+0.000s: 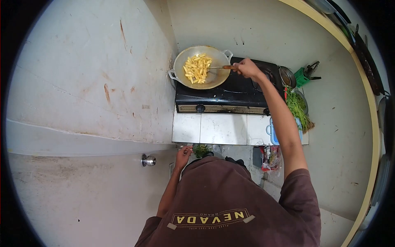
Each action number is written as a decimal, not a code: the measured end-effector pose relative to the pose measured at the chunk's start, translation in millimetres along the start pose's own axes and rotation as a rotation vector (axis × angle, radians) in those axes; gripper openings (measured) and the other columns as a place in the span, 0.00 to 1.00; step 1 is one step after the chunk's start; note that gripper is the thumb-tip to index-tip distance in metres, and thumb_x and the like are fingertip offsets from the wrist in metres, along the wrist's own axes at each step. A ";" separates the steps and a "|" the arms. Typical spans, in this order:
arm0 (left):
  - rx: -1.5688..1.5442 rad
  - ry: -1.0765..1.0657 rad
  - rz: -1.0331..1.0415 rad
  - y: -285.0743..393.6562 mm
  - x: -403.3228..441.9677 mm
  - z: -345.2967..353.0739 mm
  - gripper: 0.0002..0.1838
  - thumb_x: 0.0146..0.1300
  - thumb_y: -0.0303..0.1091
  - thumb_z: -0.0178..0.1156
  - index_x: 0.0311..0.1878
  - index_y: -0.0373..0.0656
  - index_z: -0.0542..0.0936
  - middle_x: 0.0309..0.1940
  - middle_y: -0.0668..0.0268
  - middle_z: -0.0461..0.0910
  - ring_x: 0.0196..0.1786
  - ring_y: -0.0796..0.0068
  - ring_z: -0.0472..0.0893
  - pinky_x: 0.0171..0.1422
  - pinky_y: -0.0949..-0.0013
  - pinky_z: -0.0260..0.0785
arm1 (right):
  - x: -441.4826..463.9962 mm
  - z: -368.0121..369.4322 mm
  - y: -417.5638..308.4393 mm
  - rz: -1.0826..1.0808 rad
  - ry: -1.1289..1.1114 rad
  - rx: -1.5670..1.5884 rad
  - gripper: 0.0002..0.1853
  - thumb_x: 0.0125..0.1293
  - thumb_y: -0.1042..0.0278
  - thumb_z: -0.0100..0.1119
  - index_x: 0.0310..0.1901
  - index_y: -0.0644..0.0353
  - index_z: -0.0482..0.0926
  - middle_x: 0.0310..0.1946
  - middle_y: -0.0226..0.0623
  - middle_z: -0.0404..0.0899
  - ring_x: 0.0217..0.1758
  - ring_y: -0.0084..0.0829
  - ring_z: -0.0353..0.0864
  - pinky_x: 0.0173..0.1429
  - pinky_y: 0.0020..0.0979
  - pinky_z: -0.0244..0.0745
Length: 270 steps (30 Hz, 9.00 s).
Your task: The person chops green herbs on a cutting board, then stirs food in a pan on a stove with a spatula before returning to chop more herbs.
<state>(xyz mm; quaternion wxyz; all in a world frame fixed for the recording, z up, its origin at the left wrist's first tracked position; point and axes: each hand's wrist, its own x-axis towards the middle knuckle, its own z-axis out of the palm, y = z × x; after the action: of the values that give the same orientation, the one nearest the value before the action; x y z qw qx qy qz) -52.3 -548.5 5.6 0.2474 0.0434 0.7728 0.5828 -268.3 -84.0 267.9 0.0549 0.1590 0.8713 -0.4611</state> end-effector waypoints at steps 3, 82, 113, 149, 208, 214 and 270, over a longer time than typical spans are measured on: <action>-0.021 0.003 -0.009 -6.5 -4.4 -1.2 0.13 0.74 0.33 0.59 0.56 0.41 0.83 0.37 0.63 0.86 0.43 0.74 0.86 0.46 0.69 0.77 | -29.8 19.8 3.0 -0.236 0.221 -0.167 0.19 0.68 0.59 0.62 0.35 0.73 0.84 0.22 0.54 0.82 0.25 0.48 0.85 0.30 0.41 0.73; 0.045 -0.013 -0.046 -9.1 9.3 -12.8 0.12 0.73 0.31 0.59 0.55 0.41 0.83 0.38 0.63 0.87 0.40 0.76 0.83 0.46 0.69 0.76 | -178.0 21.6 -51.0 -0.602 0.167 -0.844 0.17 0.68 0.70 0.60 0.57 0.64 0.79 0.33 0.48 0.78 0.34 0.51 0.85 0.37 0.47 0.81; -0.030 0.040 -0.076 -26.3 -12.7 -18.7 0.13 0.72 0.29 0.58 0.57 0.41 0.83 0.39 0.63 0.87 0.39 0.75 0.82 0.46 0.69 0.75 | -23.1 -70.7 -107.0 -0.027 -0.046 -0.731 0.20 0.59 0.52 0.67 0.31 0.67 0.88 0.20 0.41 0.84 0.25 0.34 0.85 0.36 0.36 0.80; -0.039 -0.029 -0.090 -20.2 6.1 -20.6 0.13 0.73 0.32 0.60 0.56 0.41 0.83 0.39 0.62 0.87 0.41 0.74 0.83 0.48 0.69 0.77 | -163.2 101.7 4.3 0.305 -0.060 1.471 0.19 0.82 0.60 0.48 0.57 0.70 0.73 0.18 0.16 0.54 0.16 0.13 0.51 0.21 0.21 0.50; -0.140 0.098 0.242 147.5 83.7 -41.5 0.13 0.74 0.32 0.61 0.57 0.40 0.83 0.38 0.66 0.85 0.41 0.80 0.80 0.49 0.74 0.73 | -162.6 -24.7 -59.1 -0.092 0.211 -0.385 0.19 0.72 0.58 0.58 0.42 0.71 0.87 0.25 0.52 0.84 0.31 0.49 0.86 0.41 0.44 0.78; -0.130 0.090 0.241 149.3 81.8 -39.1 0.13 0.74 0.32 0.61 0.57 0.40 0.83 0.38 0.67 0.85 0.41 0.81 0.80 0.48 0.75 0.73 | -127.9 -42.6 -87.9 -0.309 0.211 -0.741 0.17 0.69 0.62 0.61 0.34 0.72 0.82 0.35 0.60 0.83 0.45 0.61 0.84 0.51 0.52 0.79; -0.144 0.049 0.131 123.2 50.4 -23.3 0.14 0.74 0.37 0.61 0.58 0.44 0.83 0.38 0.68 0.84 0.40 0.81 0.77 0.46 0.73 0.70 | -179.2 40.4 7.7 0.215 0.108 0.564 0.21 0.78 0.48 0.55 0.42 0.63 0.75 0.18 0.20 0.61 0.15 0.15 0.55 0.18 0.25 0.49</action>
<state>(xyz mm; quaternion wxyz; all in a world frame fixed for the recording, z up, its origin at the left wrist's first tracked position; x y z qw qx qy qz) -133.6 -512.1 107.1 0.1922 0.0617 0.7301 0.6528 -98.8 -153.7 282.3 0.0106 0.2834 0.6887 -0.6673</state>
